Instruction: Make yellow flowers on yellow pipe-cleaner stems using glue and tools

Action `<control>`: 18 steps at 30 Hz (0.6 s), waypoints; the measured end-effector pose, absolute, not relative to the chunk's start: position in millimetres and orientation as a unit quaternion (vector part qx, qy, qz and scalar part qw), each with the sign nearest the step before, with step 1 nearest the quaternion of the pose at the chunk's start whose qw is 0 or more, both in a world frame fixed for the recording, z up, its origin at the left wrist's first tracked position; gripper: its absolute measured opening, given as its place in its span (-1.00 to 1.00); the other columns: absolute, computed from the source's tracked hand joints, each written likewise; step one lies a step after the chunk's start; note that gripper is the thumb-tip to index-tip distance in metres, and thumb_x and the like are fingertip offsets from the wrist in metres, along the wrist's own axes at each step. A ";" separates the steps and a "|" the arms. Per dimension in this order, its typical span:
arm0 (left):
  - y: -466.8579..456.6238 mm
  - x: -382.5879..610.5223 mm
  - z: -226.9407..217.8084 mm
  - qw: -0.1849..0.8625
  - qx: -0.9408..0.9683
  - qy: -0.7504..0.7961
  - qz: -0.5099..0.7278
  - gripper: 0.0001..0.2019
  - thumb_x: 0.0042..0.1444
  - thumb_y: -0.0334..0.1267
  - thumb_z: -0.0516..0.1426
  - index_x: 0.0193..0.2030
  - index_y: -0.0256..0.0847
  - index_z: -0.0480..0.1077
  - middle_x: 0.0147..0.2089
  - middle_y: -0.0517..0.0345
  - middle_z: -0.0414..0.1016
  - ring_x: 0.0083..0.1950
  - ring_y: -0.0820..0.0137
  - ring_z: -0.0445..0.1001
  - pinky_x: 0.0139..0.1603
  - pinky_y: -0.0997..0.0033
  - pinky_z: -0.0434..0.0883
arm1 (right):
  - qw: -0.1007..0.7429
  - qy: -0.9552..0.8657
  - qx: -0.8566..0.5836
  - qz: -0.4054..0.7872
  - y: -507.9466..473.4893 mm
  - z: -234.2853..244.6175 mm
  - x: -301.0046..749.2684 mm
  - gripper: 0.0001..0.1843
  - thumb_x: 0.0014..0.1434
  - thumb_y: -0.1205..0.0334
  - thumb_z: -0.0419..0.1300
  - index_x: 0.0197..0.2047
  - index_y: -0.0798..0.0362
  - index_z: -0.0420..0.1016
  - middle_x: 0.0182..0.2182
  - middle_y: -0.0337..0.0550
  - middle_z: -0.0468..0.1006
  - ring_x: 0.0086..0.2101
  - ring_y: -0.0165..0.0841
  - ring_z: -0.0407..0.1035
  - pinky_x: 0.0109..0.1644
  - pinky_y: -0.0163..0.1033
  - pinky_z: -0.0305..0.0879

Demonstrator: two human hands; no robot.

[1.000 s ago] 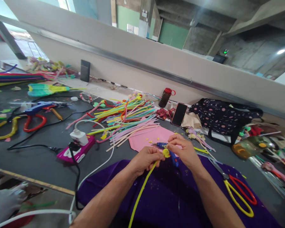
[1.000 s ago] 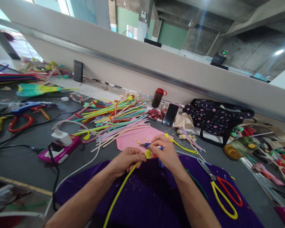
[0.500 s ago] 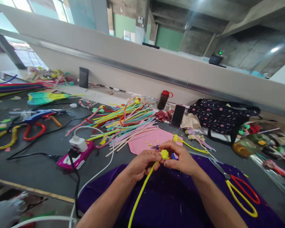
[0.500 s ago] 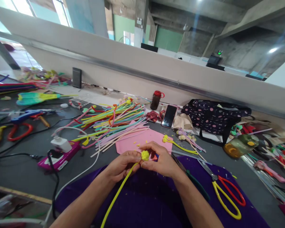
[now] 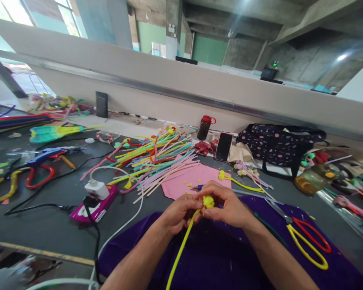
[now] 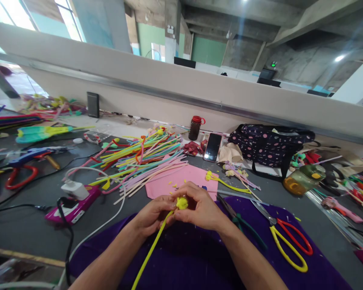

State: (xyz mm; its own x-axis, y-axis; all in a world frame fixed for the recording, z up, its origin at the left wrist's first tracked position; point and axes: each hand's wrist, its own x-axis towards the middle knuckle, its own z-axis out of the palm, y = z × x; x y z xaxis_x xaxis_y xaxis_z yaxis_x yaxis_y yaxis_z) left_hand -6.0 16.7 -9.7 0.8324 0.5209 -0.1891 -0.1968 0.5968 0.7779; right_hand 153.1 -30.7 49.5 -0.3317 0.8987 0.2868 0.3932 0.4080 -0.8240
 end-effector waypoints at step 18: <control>14.8 -5.9 -0.9 0.844 0.433 0.227 0.219 -0.80 -0.08 -0.21 0.14 -0.43 -0.35 0.35 -0.69 0.25 0.29 -0.77 0.66 0.10 -0.78 0.64 -0.07 | 0.418 -0.702 -0.448 0.364 -29.1 42.0 151.9 -0.86 0.01 0.21 0.21 -0.30 0.01 0.46 -0.40 -0.23 0.35 -0.39 -0.40 0.27 -0.37 -0.33 0.20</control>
State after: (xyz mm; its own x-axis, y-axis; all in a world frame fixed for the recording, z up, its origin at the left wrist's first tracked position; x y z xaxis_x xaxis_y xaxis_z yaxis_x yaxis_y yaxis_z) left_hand -5.9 14.8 -0.9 0.8007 0.5671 -0.1932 -0.1735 0.5282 0.8312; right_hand 151.9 -29.1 42.0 -0.2501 0.9327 0.2599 0.3243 0.3336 -0.8852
